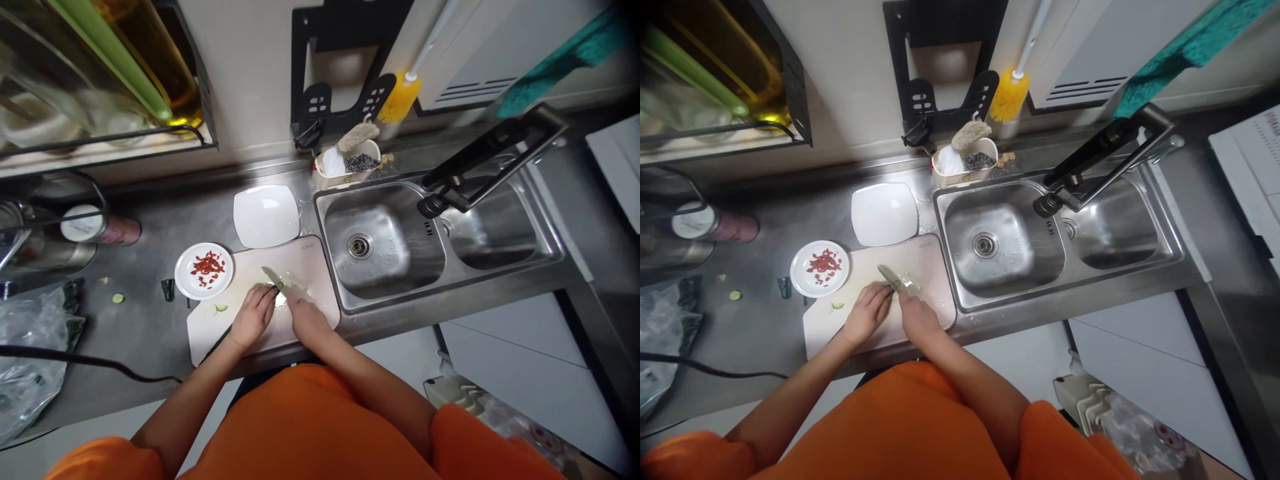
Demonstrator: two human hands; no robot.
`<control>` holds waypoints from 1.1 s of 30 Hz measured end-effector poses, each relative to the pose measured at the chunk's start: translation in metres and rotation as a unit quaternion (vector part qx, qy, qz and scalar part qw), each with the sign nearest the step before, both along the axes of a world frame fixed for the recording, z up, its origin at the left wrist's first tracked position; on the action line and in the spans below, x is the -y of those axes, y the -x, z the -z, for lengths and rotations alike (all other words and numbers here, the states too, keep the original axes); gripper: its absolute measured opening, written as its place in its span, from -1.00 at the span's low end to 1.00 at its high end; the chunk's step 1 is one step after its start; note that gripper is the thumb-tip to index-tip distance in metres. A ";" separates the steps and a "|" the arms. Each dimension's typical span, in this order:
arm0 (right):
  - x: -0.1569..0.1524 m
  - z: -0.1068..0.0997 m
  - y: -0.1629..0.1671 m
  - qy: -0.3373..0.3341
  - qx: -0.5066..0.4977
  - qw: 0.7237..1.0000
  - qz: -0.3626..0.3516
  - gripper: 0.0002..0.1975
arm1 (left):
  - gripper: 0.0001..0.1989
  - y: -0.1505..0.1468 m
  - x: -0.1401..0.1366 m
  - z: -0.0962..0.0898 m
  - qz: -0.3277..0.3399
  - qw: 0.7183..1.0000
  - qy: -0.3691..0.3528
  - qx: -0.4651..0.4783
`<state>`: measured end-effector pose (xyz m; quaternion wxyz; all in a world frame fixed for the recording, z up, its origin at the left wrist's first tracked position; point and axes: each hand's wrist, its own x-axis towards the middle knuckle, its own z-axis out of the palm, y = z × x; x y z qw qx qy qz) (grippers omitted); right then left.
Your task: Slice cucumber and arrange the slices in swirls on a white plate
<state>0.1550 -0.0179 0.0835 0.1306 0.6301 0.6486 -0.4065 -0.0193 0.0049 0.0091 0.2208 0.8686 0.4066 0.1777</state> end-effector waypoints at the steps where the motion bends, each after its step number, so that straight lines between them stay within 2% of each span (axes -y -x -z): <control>1: 0.001 0.000 -0.001 0.001 0.001 1.000 0.000 -0.58 | -0.66 0.000 0.000 0.000 -0.001 1.000 0.002 0.000; 4: 0.006 -0.001 -0.009 0.001 0.016 1.000 0.005 -0.55 | -0.67 0.000 0.000 -0.001 -0.006 1.000 0.007 0.005; 10: 0.021 -0.012 -0.027 -0.003 0.097 0.993 0.065 -0.49 | -0.68 0.000 0.000 -0.002 -0.011 1.000 0.008 0.021; 17: 0.033 -0.030 -0.018 0.005 0.053 0.998 -0.014 -0.56 | -0.71 0.000 0.000 0.000 -0.013 1.000 -0.005 0.013; 33: 0.040 -0.033 -0.016 0.020 0.063 0.998 -0.024 -0.57 | -0.72 0.002 0.001 0.004 -0.017 1.000 -0.014 0.009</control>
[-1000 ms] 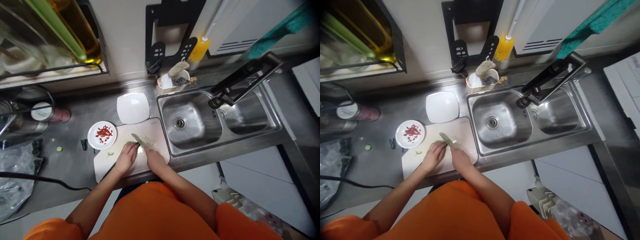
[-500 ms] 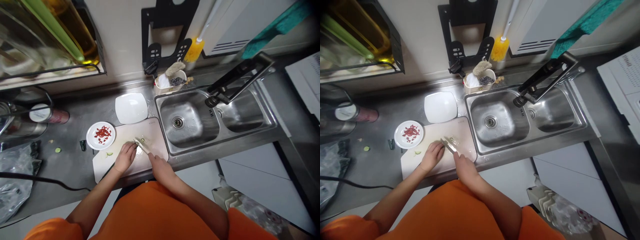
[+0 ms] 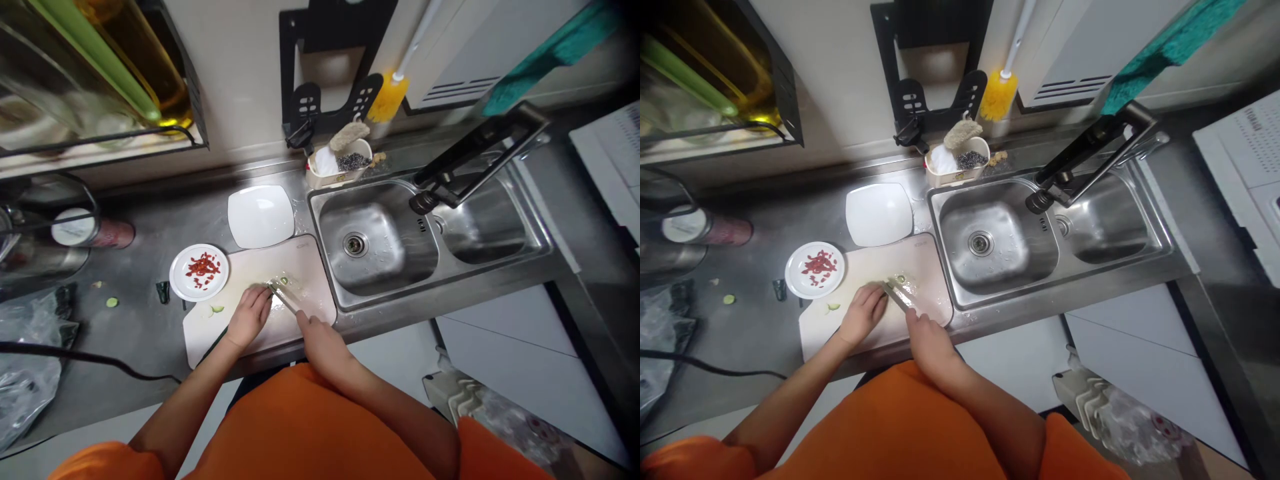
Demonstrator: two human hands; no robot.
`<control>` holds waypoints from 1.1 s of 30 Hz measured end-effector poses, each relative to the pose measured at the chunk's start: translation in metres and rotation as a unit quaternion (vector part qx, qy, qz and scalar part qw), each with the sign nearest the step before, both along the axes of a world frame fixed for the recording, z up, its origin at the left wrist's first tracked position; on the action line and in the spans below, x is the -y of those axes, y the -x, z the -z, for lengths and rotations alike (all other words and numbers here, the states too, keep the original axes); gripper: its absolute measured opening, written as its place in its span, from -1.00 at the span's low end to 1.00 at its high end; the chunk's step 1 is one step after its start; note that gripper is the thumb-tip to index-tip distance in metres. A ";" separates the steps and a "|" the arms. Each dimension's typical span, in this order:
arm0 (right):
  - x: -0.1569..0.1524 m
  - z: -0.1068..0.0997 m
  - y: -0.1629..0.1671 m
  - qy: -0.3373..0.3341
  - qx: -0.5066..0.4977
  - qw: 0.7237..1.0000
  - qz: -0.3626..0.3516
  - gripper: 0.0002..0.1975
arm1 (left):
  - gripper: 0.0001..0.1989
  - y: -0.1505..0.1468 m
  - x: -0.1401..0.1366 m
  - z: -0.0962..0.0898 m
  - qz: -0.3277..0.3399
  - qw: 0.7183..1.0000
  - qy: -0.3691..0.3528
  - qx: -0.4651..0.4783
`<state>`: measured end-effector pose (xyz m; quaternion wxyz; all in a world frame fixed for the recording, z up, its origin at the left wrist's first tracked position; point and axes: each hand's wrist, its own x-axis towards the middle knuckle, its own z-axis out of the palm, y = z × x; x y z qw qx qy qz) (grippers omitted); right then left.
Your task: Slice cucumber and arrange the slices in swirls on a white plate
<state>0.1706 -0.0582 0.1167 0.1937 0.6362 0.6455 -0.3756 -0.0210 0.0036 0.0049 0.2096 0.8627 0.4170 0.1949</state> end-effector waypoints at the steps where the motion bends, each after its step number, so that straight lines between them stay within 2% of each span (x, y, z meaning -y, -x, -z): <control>1: 0.000 0.001 0.000 0.000 0.000 1.000 -0.001 -0.57 | -0.71 0.000 0.000 0.000 0.000 1.000 0.001 -0.001; 11: -0.004 0.010 0.002 -0.013 -0.012 1.000 0.002 -0.58 | -0.71 -0.001 0.000 -0.003 0.004 1.000 0.004 -0.003; 24: -0.036 0.034 0.018 -0.027 -0.058 0.998 0.028 -0.58 | -0.69 -0.001 -0.001 -0.001 0.010 1.000 0.011 -0.003; 28: -0.033 0.027 0.011 -0.022 -0.051 0.998 0.028 -0.55 | -0.68 -0.001 -0.001 -0.004 0.007 1.000 0.019 0.002; 33: -0.018 0.007 0.002 -0.001 -0.016 1.000 0.018 -0.53 | -0.70 -0.001 -0.001 -0.004 -0.002 1.000 0.018 0.007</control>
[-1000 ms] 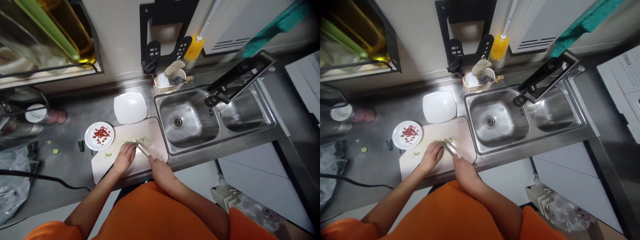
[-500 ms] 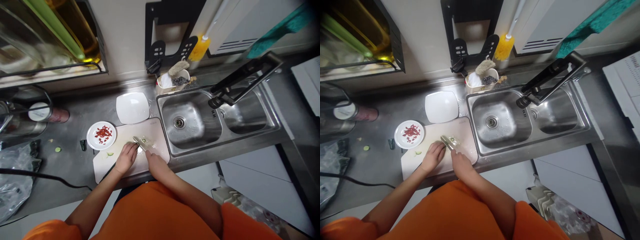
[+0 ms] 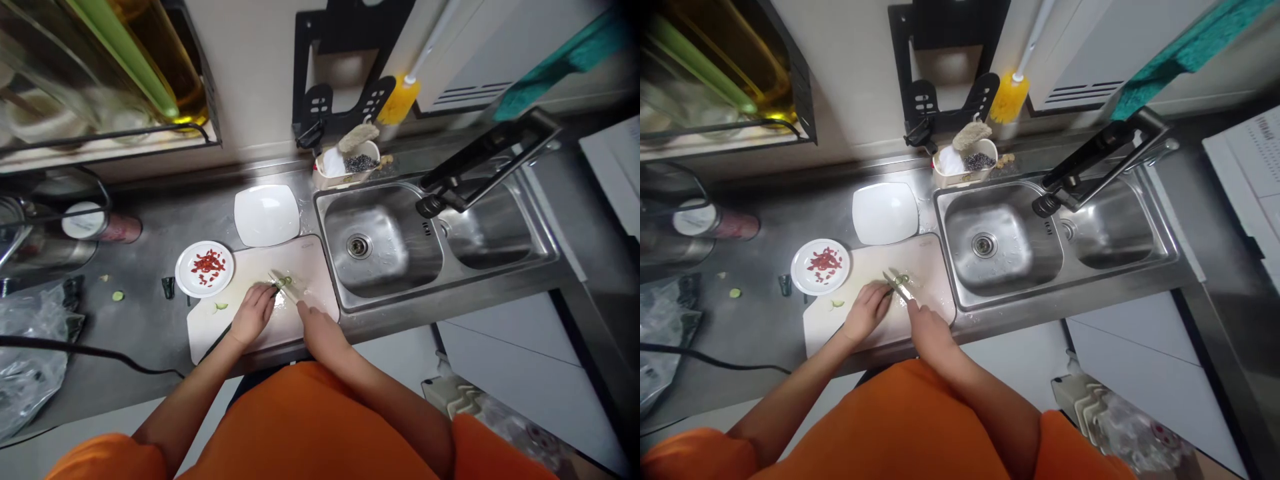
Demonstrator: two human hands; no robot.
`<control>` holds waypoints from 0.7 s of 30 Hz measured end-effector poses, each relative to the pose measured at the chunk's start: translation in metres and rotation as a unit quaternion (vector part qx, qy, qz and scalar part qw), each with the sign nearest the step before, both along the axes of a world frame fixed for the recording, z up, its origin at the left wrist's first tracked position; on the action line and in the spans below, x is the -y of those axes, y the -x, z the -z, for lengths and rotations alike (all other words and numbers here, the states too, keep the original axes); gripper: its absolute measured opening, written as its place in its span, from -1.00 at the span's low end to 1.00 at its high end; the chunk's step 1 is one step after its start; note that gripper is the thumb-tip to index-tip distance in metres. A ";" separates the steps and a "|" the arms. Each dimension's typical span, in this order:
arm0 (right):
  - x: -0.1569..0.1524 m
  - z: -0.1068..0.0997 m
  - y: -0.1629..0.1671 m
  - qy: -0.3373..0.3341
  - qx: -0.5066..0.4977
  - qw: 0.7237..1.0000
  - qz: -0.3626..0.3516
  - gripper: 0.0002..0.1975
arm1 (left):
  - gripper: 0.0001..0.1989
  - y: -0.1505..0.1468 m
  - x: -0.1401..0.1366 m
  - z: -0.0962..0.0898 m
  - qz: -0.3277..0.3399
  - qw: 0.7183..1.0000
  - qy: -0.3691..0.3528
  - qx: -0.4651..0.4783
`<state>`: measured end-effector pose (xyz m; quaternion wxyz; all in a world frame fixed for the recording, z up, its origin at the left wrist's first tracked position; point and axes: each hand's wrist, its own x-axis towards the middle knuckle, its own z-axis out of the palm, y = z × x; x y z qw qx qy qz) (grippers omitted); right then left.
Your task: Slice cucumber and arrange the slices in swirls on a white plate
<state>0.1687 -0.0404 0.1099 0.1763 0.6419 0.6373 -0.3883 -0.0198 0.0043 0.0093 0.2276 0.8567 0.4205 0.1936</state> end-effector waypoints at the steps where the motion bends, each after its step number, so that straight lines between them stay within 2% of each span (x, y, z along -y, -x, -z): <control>1: 0.003 -0.003 -0.001 0.004 0.004 1.000 -0.003 -0.54 | -0.71 0.000 0.000 0.001 -0.002 1.000 -0.003 -0.002; 4: 0.011 -0.009 -0.002 0.017 0.009 1.000 -0.013 -0.56 | -0.72 0.001 0.001 0.003 -0.006 1.000 -0.011 -0.003; 9: 0.018 -0.007 -0.003 0.007 0.015 1.000 -0.021 -0.58 | -0.73 0.002 0.001 0.005 0.001 1.000 -0.013 -0.004; 21: 0.016 -0.003 0.000 -0.014 0.017 0.999 -0.025 -0.59 | -0.74 -0.001 0.000 0.000 -0.001 1.000 -0.021 -0.005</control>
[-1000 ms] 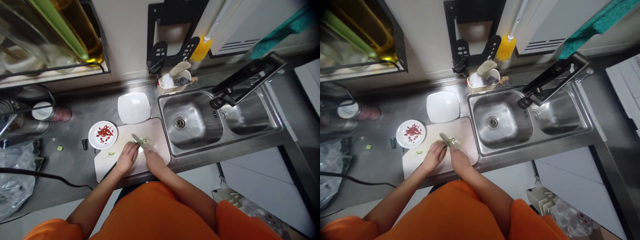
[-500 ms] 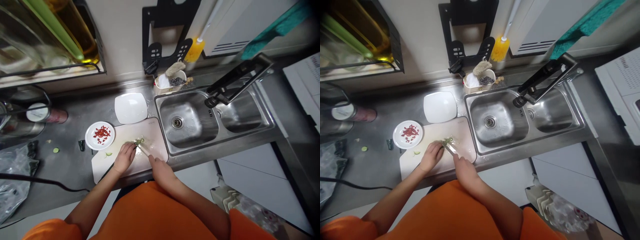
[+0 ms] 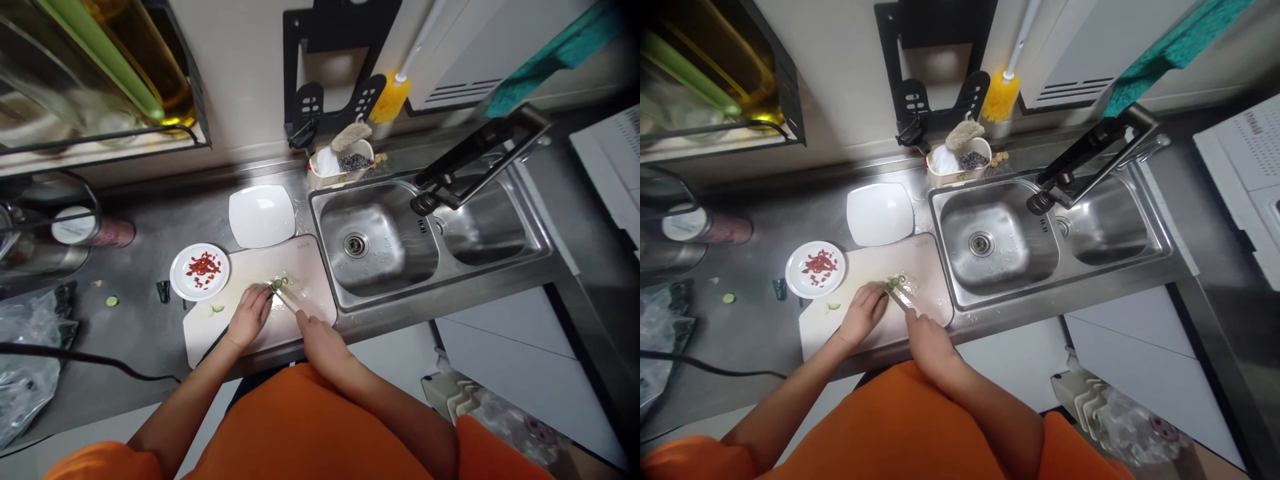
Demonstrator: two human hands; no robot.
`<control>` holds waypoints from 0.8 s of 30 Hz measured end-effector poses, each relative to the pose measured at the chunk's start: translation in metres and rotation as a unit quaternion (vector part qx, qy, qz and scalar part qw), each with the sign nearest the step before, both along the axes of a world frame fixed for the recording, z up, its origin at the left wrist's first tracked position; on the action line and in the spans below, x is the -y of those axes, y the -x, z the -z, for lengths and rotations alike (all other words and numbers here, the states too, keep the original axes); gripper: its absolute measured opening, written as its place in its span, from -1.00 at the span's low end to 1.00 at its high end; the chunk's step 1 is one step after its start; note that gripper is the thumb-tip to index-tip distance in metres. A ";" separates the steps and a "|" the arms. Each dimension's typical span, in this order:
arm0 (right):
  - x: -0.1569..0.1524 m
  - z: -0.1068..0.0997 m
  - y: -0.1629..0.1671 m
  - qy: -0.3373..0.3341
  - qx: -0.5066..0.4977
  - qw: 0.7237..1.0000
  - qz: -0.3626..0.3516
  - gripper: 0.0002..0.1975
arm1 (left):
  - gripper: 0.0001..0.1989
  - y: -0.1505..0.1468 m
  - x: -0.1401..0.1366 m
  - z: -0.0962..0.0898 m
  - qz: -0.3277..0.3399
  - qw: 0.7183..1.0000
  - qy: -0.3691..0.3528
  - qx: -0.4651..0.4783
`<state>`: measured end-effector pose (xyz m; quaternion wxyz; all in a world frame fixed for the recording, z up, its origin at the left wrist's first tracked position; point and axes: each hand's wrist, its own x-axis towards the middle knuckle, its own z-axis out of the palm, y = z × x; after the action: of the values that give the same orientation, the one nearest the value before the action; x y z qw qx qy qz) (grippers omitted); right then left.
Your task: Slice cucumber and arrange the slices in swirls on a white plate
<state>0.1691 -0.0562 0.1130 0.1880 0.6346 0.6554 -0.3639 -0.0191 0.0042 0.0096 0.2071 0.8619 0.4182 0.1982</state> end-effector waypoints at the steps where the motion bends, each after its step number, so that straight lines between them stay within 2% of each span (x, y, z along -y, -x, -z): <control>1: -0.001 0.000 0.000 0.000 -0.001 1.000 0.000 -0.59 | -0.74 0.000 0.000 0.000 0.000 1.000 -0.001 0.001; 8: -0.011 0.006 0.005 0.005 -0.013 1.000 0.003 -0.58 | -0.73 0.001 0.000 0.002 0.003 1.000 0.005 0.000; 17: -0.033 0.035 0.019 -0.031 -0.061 0.997 0.036 -0.59 | -0.70 0.001 -0.001 0.002 0.006 1.000 0.018 0.002; 20: -0.032 0.033 0.016 -0.026 -0.057 0.997 0.037 -0.58 | -0.70 0.002 -0.001 0.001 0.006 1.000 0.023 0.005; 24: -0.022 0.016 0.010 -0.017 -0.035 0.999 0.026 -0.57 | -0.72 0.002 0.000 0.001 0.005 1.000 0.029 0.008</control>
<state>0.1595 -0.0339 0.0973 0.1450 0.6413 0.6512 -0.3790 -0.0208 0.0045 0.0090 0.2366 0.8559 0.4180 0.1916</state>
